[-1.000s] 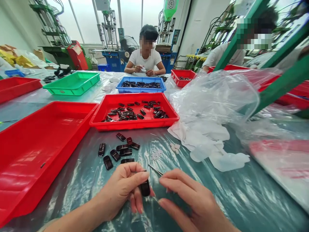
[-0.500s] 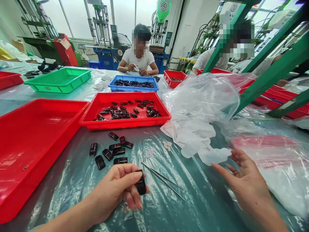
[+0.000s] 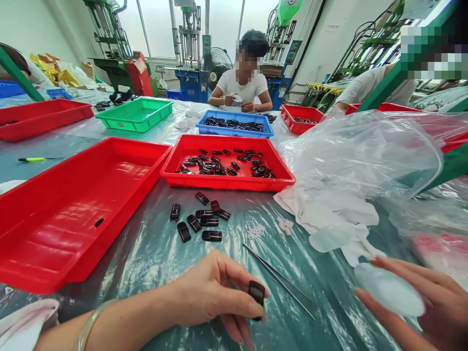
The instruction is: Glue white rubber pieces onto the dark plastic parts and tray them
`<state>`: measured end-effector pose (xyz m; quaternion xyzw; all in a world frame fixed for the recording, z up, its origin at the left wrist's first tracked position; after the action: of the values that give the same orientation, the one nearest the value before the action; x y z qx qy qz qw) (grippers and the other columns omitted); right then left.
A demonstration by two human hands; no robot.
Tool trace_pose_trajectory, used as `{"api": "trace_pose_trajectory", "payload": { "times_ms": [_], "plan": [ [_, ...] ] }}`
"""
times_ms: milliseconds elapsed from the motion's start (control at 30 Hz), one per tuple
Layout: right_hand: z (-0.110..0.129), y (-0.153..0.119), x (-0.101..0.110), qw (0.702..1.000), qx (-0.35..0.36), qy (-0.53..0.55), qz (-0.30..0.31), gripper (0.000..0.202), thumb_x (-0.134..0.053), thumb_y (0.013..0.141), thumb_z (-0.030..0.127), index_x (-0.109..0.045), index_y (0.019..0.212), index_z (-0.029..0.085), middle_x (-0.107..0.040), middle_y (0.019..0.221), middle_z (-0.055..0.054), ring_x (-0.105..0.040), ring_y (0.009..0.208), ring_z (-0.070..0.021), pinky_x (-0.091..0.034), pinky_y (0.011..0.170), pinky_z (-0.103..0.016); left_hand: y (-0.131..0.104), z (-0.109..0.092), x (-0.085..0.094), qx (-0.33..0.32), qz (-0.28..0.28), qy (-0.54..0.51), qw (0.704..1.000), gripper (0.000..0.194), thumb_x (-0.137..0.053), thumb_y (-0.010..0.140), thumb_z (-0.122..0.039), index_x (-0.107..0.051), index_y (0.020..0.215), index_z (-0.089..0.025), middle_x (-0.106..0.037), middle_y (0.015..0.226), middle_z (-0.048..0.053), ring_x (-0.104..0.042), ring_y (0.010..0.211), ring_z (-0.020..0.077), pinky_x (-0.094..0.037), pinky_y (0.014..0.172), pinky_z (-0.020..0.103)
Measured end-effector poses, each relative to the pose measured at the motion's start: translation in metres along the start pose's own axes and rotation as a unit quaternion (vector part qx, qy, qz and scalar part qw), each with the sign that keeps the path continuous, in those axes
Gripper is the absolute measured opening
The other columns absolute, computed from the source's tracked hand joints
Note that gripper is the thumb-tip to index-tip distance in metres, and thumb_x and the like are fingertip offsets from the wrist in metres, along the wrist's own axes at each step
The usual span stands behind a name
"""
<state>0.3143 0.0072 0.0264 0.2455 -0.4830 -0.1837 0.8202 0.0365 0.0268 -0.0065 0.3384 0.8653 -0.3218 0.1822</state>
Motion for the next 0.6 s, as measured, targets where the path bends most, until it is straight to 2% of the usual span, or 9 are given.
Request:
{"api": "trace_pose_trajectory", "payload": {
  "times_ms": [33,67,100,133,233,333,433,500,600],
  "plan": [
    [0.017,0.002,0.0,0.998,0.07,-0.004,0.002,0.036,-0.069,0.067,0.038,-0.065,0.103,0.035,-0.064,0.097,-0.003,-0.064,0.08,-0.0218,-0.053,0.063,-0.032,-0.001,0.001,-0.001,0.005,0.0,0.007,1.0,0.024,-0.075,0.061,-0.02,-0.069,0.082,-0.01,-0.065,0.07,0.005,-0.065,0.052,0.0123,-0.049,0.045,0.014],
    [0.031,0.004,-0.002,0.995,0.099,0.0,0.021,0.039,-0.064,0.075,0.025,-0.062,0.112,0.034,-0.062,0.104,-0.005,-0.064,0.085,-0.0213,-0.052,0.068,-0.032,-0.002,0.001,-0.001,0.008,-0.001,0.014,1.0,0.023,-0.075,0.06,-0.019,-0.07,0.081,-0.01,-0.064,0.067,0.004,-0.065,0.053,0.012,-0.05,0.046,0.014],
    [0.048,0.006,-0.004,0.986,0.161,0.006,0.042,0.045,-0.061,0.076,0.016,-0.059,0.118,0.033,-0.061,0.107,-0.006,-0.064,0.087,-0.0198,-0.052,0.068,-0.03,-0.003,0.001,-0.002,0.01,-0.002,0.019,1.0,0.022,-0.075,0.06,-0.019,-0.071,0.08,-0.01,-0.063,0.066,0.003,-0.065,0.053,0.0119,-0.05,0.047,0.014],
    [0.062,0.008,-0.005,0.978,0.204,0.0,0.032,0.048,-0.058,0.077,0.01,-0.058,0.12,0.03,-0.061,0.107,-0.007,-0.063,0.089,-0.0201,-0.05,0.071,-0.03,-0.004,0.001,-0.003,0.011,-0.001,0.023,1.0,0.021,-0.075,0.06,-0.019,-0.071,0.079,-0.011,-0.063,0.065,0.003,-0.065,0.054,0.0118,-0.05,0.048,0.014],
    [0.091,0.01,-0.009,0.953,0.301,-0.016,0.042,0.052,-0.052,0.076,0.003,-0.055,0.124,0.025,-0.061,0.106,-0.009,-0.058,0.097,-0.0229,-0.046,0.079,-0.035,-0.006,0.002,-0.004,0.014,0.007,0.032,0.999,0.019,-0.074,0.061,-0.019,-0.073,0.078,-0.012,-0.063,0.065,0.002,-0.064,0.055,0.0112,-0.05,0.049,0.014],
    [0.101,0.008,-0.014,0.941,0.33,-0.035,0.057,0.047,-0.05,0.078,0.01,-0.055,0.123,0.024,-0.06,0.11,-0.009,-0.055,0.103,-0.0267,-0.043,0.082,-0.041,-0.007,0.004,-0.004,0.022,0.015,0.033,0.999,0.016,-0.073,0.062,-0.019,-0.073,0.077,-0.012,-0.062,0.061,0.001,-0.062,0.053,0.0095,-0.051,0.05,0.014],
    [0.106,0.005,-0.015,0.929,0.365,-0.052,0.046,0.036,-0.044,0.086,0.034,-0.059,0.117,0.023,-0.061,0.109,-0.012,-0.053,0.104,-0.0324,-0.037,0.086,-0.049,-0.008,0.005,-0.004,0.026,0.02,0.039,0.999,0.013,-0.072,0.063,-0.018,-0.073,0.075,-0.013,-0.061,0.06,0.0,-0.061,0.052,0.0085,-0.051,0.052,0.014],
    [0.11,0.005,-0.017,0.923,0.377,-0.07,0.042,0.043,-0.036,0.089,0.048,-0.061,0.114,0.023,-0.062,0.105,-0.012,-0.053,0.103,-0.034,-0.032,0.089,-0.053,-0.008,0.005,-0.004,0.027,0.025,0.045,0.998,0.012,-0.072,0.064,-0.018,-0.073,0.075,-0.013,-0.062,0.06,0.0,-0.06,0.052,0.0083,-0.051,0.052,0.014],
    [0.116,0.004,-0.02,0.912,0.398,-0.089,0.05,0.044,-0.033,0.09,0.05,-0.062,0.111,0.023,-0.065,0.102,-0.011,-0.053,0.106,-0.0322,-0.027,0.096,-0.054,-0.008,0.004,-0.003,0.028,0.031,0.046,0.998,0.011,-0.073,0.065,-0.02,-0.073,0.074,-0.013,-0.061,0.06,0.0,-0.06,0.052,0.0087,-0.051,0.053,0.015]
  ]
}}
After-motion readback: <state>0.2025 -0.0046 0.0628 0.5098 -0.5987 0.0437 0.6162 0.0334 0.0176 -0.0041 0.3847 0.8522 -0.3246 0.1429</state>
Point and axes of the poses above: each hand's wrist, its own y-axis towards the middle knuckle, its own x-axis out of the back of the hand, z = x × y, the point moved 4 cm from there along y, towards the middle knuckle
